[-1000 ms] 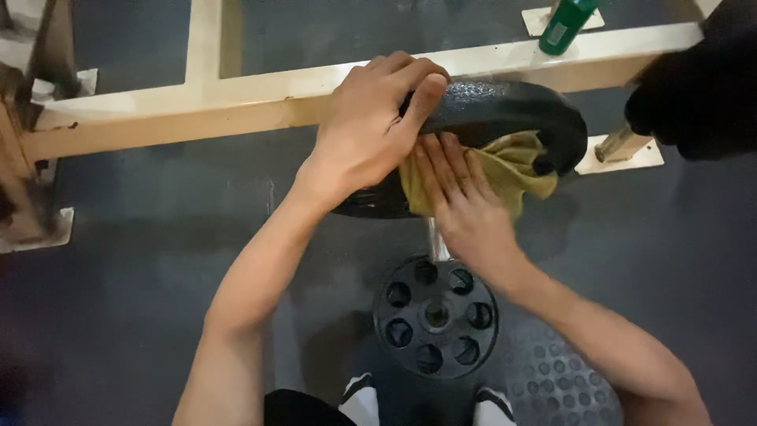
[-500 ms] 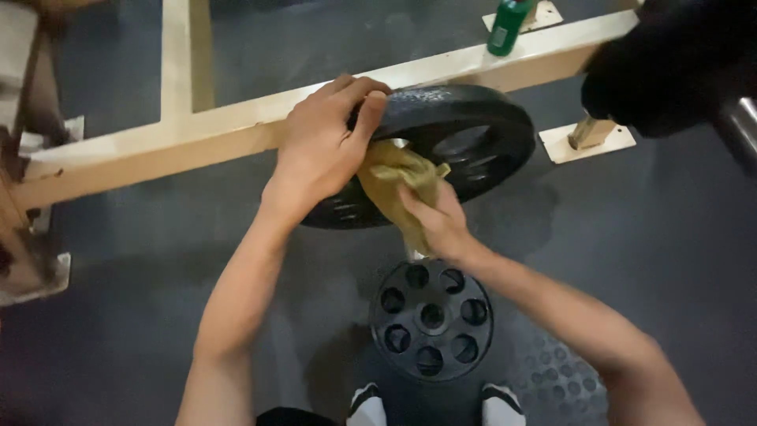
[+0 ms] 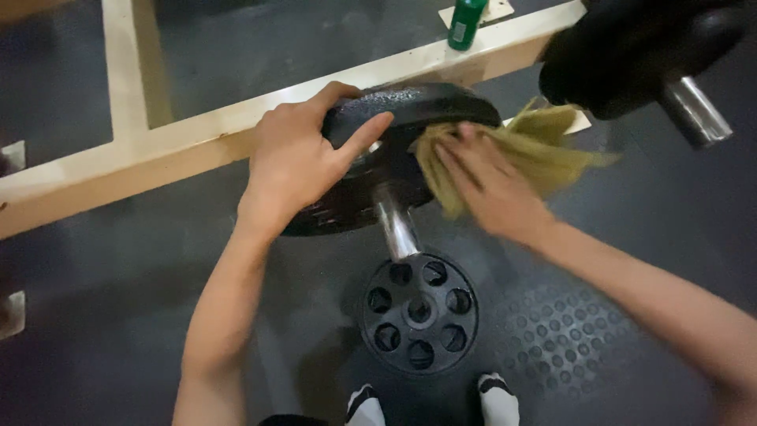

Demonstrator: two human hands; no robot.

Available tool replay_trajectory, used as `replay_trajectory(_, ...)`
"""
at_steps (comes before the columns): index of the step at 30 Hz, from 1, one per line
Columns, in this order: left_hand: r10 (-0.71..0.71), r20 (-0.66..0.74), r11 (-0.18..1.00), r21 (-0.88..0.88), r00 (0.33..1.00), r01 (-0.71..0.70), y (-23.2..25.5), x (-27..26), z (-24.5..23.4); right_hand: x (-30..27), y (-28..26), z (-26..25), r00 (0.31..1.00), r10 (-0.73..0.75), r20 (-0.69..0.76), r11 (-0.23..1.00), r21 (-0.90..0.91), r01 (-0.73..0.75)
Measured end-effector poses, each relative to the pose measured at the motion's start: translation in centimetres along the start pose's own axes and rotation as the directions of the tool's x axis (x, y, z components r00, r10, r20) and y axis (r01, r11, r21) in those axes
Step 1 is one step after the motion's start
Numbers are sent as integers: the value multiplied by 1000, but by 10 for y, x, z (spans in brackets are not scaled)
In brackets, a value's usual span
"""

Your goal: Wiping down a weight plate with a cleaning cloth in a gym area.

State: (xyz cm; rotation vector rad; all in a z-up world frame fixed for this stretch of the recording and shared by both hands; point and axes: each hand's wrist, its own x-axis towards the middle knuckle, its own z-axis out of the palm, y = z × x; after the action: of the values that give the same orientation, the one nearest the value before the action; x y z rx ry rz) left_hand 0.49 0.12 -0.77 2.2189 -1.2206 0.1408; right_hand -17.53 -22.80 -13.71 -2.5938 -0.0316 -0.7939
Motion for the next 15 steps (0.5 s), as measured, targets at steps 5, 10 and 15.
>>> replay_trajectory(5, -15, -23, 1000, 24, 1000, 16, 3, 0, -3, 9, 1, 48, 978, -175, 116, 825, -525, 210)
replay_trajectory(10, -16, -46, 1000, 5, 999, 17, -2, 0, 0, 21, -63, 51, 965, 117, -235, 993, 6, -119)
replay_trajectory(15, -10, -45, 1000, -29, 999, 8, -4, -6, 0, -1, -34, 105, 707, 702, -88, 229, 967, -107)
